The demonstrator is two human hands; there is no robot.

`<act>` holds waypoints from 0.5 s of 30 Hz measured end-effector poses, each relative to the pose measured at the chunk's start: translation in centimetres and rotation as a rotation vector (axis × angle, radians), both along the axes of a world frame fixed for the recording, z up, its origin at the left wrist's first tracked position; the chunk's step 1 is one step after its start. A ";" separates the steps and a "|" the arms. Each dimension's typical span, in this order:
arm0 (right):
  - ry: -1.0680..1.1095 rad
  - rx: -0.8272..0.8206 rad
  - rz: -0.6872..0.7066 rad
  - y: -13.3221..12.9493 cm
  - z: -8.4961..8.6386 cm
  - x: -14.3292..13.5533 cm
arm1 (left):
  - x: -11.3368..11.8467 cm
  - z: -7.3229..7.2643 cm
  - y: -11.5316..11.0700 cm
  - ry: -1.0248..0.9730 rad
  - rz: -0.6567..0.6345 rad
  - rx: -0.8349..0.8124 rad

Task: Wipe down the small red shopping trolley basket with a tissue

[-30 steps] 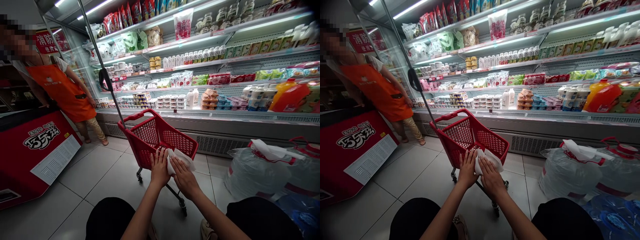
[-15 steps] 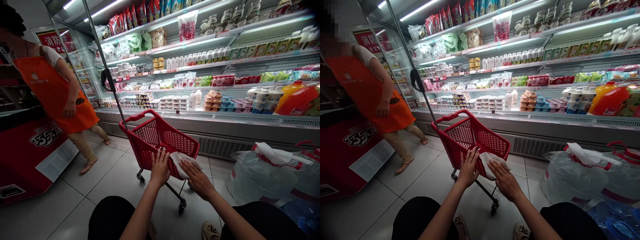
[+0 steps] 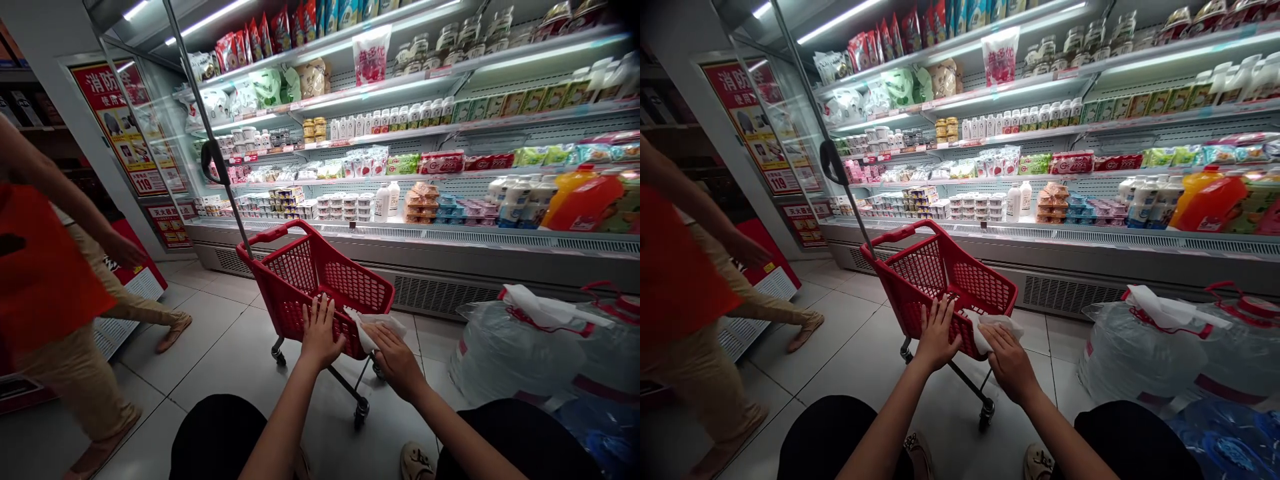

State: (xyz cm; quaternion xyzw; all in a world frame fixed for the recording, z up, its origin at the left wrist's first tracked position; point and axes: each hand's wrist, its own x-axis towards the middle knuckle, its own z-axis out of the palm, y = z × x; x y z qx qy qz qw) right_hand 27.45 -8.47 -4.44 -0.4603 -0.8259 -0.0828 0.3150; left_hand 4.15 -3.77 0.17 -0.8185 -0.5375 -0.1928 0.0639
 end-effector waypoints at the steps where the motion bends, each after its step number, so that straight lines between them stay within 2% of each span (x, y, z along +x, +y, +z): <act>1: -0.015 0.011 -0.011 -0.4 0.1 -0.8 | 0.1 0.0 0.2 -0.009 0.027 -0.008; 4: -0.067 0.050 -0.009 -1.6 0.0 -3.0 | 0.5 -0.4 0.4 -0.031 0.107 -0.028; 8: -0.132 0.067 0.041 -2.5 -0.6 -4.3 | 0.6 -1.5 -0.4 -0.014 0.055 0.022; 12: -0.184 0.064 0.090 -1.0 -1.1 -1.9 | -0.1 -2.0 -1.3 -0.019 0.031 0.043; 15: -0.146 0.045 0.018 1.7 -1.2 1.3 | -0.2 -2.0 -1.4 -0.045 0.042 0.017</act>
